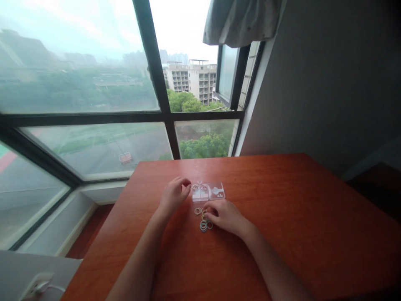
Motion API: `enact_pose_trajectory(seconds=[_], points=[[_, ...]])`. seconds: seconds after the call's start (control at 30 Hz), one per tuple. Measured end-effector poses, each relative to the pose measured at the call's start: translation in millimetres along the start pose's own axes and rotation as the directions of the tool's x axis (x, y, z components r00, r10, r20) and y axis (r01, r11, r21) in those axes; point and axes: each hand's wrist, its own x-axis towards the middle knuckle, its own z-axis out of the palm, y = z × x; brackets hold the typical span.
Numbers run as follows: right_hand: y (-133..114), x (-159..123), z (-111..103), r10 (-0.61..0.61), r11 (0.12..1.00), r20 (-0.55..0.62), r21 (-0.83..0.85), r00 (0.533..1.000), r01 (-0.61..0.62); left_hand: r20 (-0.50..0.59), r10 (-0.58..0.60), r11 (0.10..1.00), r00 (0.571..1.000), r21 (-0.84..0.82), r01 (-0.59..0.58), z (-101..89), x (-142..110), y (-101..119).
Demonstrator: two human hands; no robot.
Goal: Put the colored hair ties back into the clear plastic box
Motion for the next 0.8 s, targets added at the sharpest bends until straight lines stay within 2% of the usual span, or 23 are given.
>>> enact_pose_trajectory(seconds=[0.3,0.5,0.8], points=[[4,4,1,0.014,0.999,-0.09,-0.034,0.996,-0.018,0.067,0.045,0.999,0.997,-0.025,-0.044,-6.0,-1,7],[-4,12,20,0.045,0.994,-0.196,-0.091,0.98,-0.063,0.09,0.038,0.999,0.995,-0.015,-0.037,-10.3,-2,9],[-10,15,30,0.109,0.985,-0.192,-0.114,0.975,-0.132,0.09,0.026,1.0,0.996,0.003,-0.026,-12.1,-2,8]])
